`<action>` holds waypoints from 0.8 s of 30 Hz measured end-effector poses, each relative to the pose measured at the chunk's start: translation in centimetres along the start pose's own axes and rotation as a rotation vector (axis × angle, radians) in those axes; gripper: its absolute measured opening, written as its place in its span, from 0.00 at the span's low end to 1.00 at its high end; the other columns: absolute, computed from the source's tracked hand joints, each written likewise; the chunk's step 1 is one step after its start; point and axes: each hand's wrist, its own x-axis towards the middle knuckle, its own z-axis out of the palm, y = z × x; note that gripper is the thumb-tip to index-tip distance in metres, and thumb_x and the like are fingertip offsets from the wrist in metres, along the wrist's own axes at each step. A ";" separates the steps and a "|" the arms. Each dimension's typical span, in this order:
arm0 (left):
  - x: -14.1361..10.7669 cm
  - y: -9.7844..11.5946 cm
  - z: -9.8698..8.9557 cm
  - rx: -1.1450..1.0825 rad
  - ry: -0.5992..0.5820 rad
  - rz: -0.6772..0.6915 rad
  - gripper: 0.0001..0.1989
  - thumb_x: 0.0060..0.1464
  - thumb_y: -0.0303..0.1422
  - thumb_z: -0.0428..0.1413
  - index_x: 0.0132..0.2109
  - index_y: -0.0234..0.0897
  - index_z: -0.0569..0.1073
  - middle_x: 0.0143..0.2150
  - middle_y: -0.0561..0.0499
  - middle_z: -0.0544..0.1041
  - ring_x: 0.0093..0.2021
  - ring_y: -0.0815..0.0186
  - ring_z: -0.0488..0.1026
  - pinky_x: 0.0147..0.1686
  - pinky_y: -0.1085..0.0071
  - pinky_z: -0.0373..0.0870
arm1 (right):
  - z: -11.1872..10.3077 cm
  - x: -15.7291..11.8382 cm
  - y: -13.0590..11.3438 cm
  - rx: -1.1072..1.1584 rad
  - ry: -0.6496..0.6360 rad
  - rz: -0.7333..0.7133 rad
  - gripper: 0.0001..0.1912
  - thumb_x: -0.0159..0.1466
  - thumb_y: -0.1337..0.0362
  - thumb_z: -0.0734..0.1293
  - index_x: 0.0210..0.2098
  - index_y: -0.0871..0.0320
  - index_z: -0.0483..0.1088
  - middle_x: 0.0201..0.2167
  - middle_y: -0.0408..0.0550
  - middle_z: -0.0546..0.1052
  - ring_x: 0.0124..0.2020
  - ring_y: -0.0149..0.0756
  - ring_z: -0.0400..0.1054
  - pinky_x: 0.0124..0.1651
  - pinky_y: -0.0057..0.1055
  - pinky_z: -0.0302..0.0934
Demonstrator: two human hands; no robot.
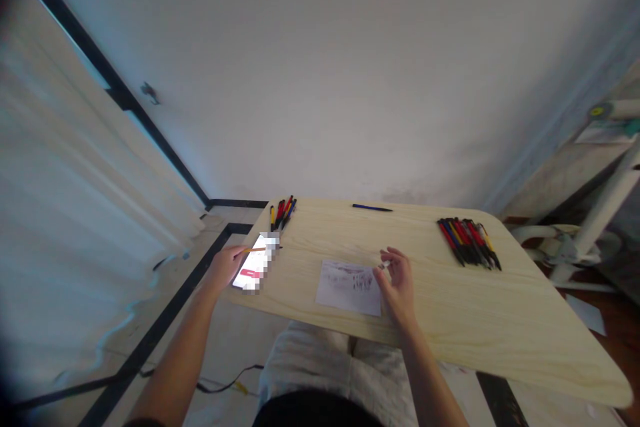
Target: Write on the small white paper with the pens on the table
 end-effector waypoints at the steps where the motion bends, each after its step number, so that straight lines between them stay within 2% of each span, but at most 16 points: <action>1: 0.0 0.1 0.0 -0.004 -0.005 0.006 0.15 0.53 0.29 0.45 0.44 0.33 0.72 0.43 0.45 0.73 0.43 0.63 0.69 0.46 0.69 0.63 | 0.0 0.0 0.0 0.002 0.001 0.000 0.16 0.53 0.58 0.67 0.40 0.55 0.63 0.48 0.53 0.61 0.48 0.42 0.61 0.51 0.44 0.54; 6: -0.1 0.8 0.0 -0.029 -0.046 0.047 0.16 0.53 0.27 0.43 0.44 0.34 0.72 0.43 0.45 0.73 0.43 0.64 0.69 0.46 0.69 0.63 | 0.1 0.0 -0.1 0.009 0.008 -0.003 0.16 0.53 0.59 0.67 0.40 0.55 0.63 0.48 0.53 0.60 0.48 0.42 0.60 0.51 0.44 0.53; 12: -0.3 0.8 0.2 -0.065 0.007 0.069 0.19 0.51 0.25 0.42 0.48 0.33 0.69 0.47 0.45 0.71 0.47 0.65 0.66 0.50 0.68 0.60 | 0.1 0.0 -0.1 -0.013 0.012 0.006 0.16 0.53 0.58 0.66 0.40 0.55 0.63 0.48 0.53 0.60 0.48 0.43 0.60 0.51 0.45 0.54; 19: -0.5 1.3 -0.3 -0.061 0.000 0.018 0.17 0.50 0.25 0.42 0.43 0.34 0.72 0.44 0.46 0.72 0.45 0.65 0.67 0.49 0.68 0.61 | -0.1 0.1 0.3 -0.034 0.007 0.006 0.16 0.53 0.57 0.67 0.39 0.55 0.64 0.47 0.53 0.61 0.48 0.43 0.60 0.51 0.46 0.54; 24: -0.4 1.2 -0.1 -0.086 0.022 0.062 0.16 0.51 0.27 0.43 0.44 0.33 0.71 0.44 0.46 0.72 0.44 0.65 0.68 0.47 0.69 0.62 | -0.1 0.1 0.5 -0.040 -0.007 0.002 0.16 0.53 0.57 0.67 0.38 0.55 0.64 0.48 0.53 0.61 0.48 0.43 0.60 0.50 0.44 0.55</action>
